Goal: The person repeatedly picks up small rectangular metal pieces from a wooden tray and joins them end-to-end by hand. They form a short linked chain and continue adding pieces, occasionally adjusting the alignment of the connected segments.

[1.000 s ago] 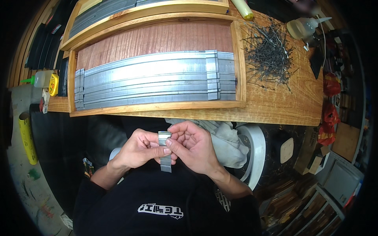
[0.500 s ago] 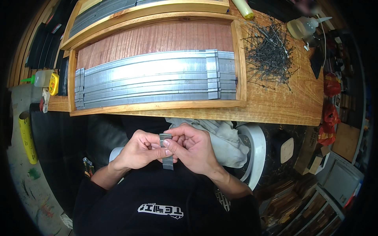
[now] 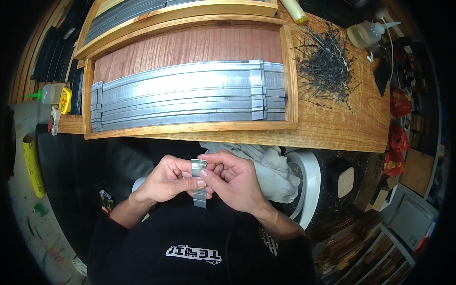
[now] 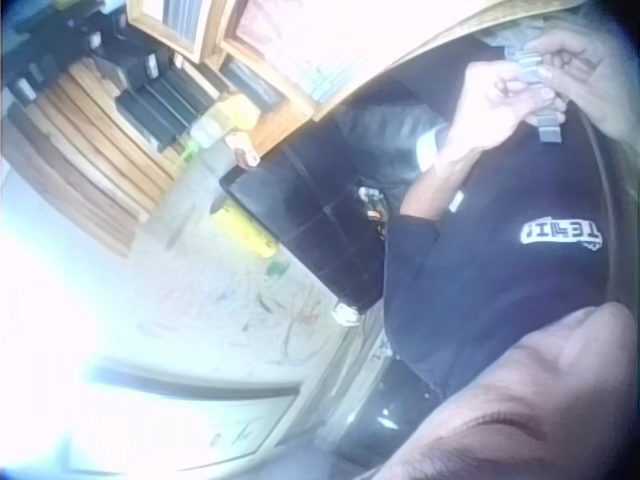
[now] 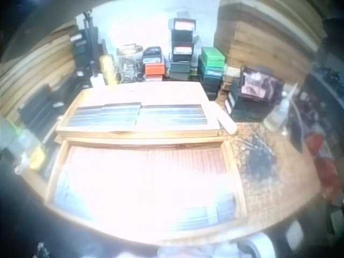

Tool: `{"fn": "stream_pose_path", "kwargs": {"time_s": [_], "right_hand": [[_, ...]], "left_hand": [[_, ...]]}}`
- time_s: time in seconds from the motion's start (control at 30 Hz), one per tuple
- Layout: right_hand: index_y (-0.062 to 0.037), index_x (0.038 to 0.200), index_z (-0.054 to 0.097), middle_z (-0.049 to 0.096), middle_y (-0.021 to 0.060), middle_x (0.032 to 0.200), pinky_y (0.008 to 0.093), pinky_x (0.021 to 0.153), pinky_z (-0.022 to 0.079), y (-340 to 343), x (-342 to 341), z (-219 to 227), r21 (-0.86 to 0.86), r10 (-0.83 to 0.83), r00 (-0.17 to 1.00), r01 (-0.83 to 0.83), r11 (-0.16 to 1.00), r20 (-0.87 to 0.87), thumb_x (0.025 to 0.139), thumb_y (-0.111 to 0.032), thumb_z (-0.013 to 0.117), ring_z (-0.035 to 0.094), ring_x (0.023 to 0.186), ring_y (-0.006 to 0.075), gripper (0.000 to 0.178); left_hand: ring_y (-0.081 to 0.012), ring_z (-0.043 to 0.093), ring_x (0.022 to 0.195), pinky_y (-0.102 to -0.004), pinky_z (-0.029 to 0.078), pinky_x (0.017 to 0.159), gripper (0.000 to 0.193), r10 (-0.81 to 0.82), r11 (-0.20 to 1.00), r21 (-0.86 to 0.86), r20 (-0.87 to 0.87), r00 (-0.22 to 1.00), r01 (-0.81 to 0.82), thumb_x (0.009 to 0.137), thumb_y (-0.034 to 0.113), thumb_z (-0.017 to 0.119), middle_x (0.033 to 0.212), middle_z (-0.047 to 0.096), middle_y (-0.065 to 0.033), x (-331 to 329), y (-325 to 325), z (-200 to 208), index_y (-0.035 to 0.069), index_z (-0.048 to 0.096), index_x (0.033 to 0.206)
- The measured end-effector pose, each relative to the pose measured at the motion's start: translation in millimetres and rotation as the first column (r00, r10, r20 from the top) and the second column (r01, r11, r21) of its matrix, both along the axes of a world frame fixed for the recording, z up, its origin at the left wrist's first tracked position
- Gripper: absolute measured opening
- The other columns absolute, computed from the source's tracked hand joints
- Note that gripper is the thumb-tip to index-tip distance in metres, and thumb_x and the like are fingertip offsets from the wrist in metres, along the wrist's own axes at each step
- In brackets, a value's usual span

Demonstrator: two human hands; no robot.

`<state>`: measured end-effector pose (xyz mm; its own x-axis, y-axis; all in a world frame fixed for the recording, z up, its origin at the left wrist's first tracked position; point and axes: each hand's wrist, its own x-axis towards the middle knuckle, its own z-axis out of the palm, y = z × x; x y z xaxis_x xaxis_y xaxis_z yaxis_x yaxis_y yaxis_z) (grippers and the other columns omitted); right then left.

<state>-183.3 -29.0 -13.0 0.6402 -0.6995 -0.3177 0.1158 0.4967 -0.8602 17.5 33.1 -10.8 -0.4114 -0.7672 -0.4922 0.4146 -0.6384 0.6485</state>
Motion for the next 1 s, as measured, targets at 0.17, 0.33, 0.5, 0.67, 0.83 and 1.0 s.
{"fn": "stream_pose_path", "kwargs": {"time_s": [0.17,0.33,0.5,0.67,0.83,1.0], "right_hand": [[0.0071,0.121,0.058,0.065,0.0091,0.096,0.0203,0.064,0.055,2.9,-0.8,-2.8,-0.003,-0.058,0.998,0.058,0.998,-0.003,0.095,0.007,0.069,0.066,0.076,0.0083,0.028],[0.0064,0.115,0.058,0.066,0.0097,0.097,0.0203,0.070,0.056,1.2,-0.3,0.2,0.004,-0.066,0.998,0.066,0.998,-0.012,0.095,0.006,0.070,0.066,0.082,0.0075,0.024],[0.0067,0.115,0.058,0.066,0.0096,0.096,0.0203,0.069,0.056,1.5,-1.5,-3.0,-0.012,-0.052,0.998,0.052,0.999,-0.020,0.095,0.006,0.069,0.066,0.080,0.0074,0.023],[0.0065,0.113,0.057,0.066,0.0095,0.095,0.0204,0.067,0.056,1.0,-1.2,-2.8,-0.006,-0.057,0.998,0.057,0.998,-0.001,0.095,0.007,0.068,0.066,0.078,0.0075,0.021],[0.0068,0.112,0.056,0.065,0.0095,0.092,0.0209,0.061,0.056,-0.3,-1.2,-2.2,0.026,-0.042,0.999,0.041,0.999,0.006,0.096,0.008,0.066,0.065,0.073,0.0077,0.019],[0.0071,0.111,0.056,0.064,0.0097,0.090,0.0212,0.059,0.056,-1.9,-1.5,-1.2,0.045,-0.029,0.999,0.029,0.999,0.015,0.096,0.008,0.065,0.065,0.069,0.0081,0.018]], "left_hand": [[-0.0189,0.076,0.092,-0.0285,0.063,0.077,0.021,0.004,1.000,0.019,-0.005,1.000,-0.004,0.100,0.006,0.069,0.100,0.077,-0.0134,0.7,-0.6,1.3,-0.003,0.071,0.119],[-0.0179,0.076,0.092,-0.0280,0.063,0.077,0.022,0.020,0.999,0.025,-0.009,1.000,-0.019,0.100,0.006,0.069,0.102,0.077,-0.0130,-0.5,0.1,2.2,-0.003,0.071,0.120],[-0.0171,0.076,0.091,-0.0282,0.063,0.077,0.022,0.025,0.999,0.026,-0.006,1.000,-0.024,0.100,0.006,0.069,0.101,0.077,-0.0123,-1.2,0.9,2.0,-0.003,0.071,0.120],[-0.0171,0.076,0.091,-0.0282,0.063,0.078,0.021,0.023,0.999,0.023,0.003,1.000,-0.023,0.100,0.007,0.069,0.101,0.077,-0.0123,-1.8,1.6,0.8,-0.003,0.071,0.118],[-0.0175,0.076,0.093,-0.0285,0.063,0.078,0.020,0.012,1.000,0.018,0.020,1.000,-0.012,0.100,0.007,0.069,0.101,0.077,-0.0127,-1.1,0.3,2.8,-0.004,0.072,0.117],[-0.0173,0.076,0.093,-0.0286,0.064,0.078,0.019,-0.001,1.000,-0.009,0.030,1.000,0.001,0.100,0.007,0.070,0.101,0.077,-0.0127,-0.4,-0.5,2.7,-0.004,0.072,0.115]]}}
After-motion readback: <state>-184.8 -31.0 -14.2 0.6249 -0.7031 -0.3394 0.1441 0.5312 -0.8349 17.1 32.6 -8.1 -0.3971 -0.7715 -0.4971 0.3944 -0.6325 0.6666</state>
